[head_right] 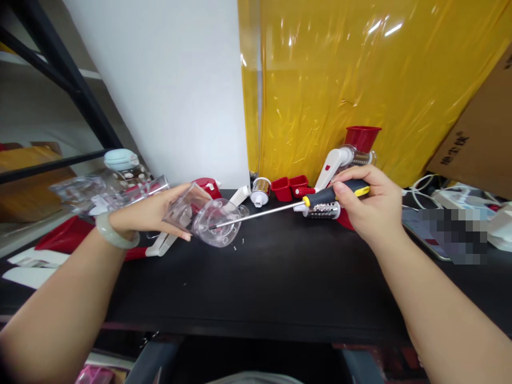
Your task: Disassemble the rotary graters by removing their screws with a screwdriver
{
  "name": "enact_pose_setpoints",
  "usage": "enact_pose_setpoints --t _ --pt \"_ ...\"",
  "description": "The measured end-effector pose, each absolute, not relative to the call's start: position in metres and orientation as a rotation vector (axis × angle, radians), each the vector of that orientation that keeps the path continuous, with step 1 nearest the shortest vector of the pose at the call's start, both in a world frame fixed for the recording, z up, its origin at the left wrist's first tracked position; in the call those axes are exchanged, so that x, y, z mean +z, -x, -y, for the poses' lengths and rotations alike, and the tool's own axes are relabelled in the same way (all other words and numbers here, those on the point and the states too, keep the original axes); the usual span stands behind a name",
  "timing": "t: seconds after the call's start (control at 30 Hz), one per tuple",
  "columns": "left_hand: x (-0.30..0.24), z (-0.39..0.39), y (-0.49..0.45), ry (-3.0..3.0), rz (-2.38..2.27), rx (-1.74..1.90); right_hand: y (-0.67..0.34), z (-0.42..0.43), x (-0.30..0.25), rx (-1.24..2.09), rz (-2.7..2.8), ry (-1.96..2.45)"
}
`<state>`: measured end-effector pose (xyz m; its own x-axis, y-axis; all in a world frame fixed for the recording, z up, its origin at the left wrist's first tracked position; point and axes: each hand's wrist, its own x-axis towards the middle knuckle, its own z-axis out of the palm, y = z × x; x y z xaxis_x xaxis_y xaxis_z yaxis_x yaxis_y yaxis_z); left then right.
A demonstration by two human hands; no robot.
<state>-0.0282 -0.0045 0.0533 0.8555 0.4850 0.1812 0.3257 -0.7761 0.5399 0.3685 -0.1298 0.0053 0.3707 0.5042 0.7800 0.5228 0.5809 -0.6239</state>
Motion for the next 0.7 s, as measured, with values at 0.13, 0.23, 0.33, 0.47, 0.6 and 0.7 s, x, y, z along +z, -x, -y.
enact_pose_setpoints --t 0.13,0.23,0.33,0.47,0.6,0.7 --pt "0.0503 0.0021 0.0301 -2.457 -0.642 0.365 -0.3673 0.1271 0.0046 -0.097 1.286 0.940" --pt "0.0497 0.0033 0.0302 -2.379 -0.677 0.338 -0.3673 0.1265 0.0043 -0.095 1.286 0.963" --pt "0.0499 0.0040 0.0294 -2.355 -0.660 0.333 -0.3681 0.1264 0.0041 -0.123 1.270 0.995" --pt "0.0496 0.0028 0.0282 -2.355 -0.648 0.326 -0.3680 0.1274 0.0042 -0.136 1.279 1.005" --pt "0.0479 0.0002 0.0286 -2.329 -0.627 0.301 -0.3675 0.1293 0.0052 -0.130 1.298 1.000" --pt "0.0460 -0.0019 0.0301 -2.291 -0.618 0.268 -0.3699 0.1291 0.0058 -0.195 1.323 0.991"
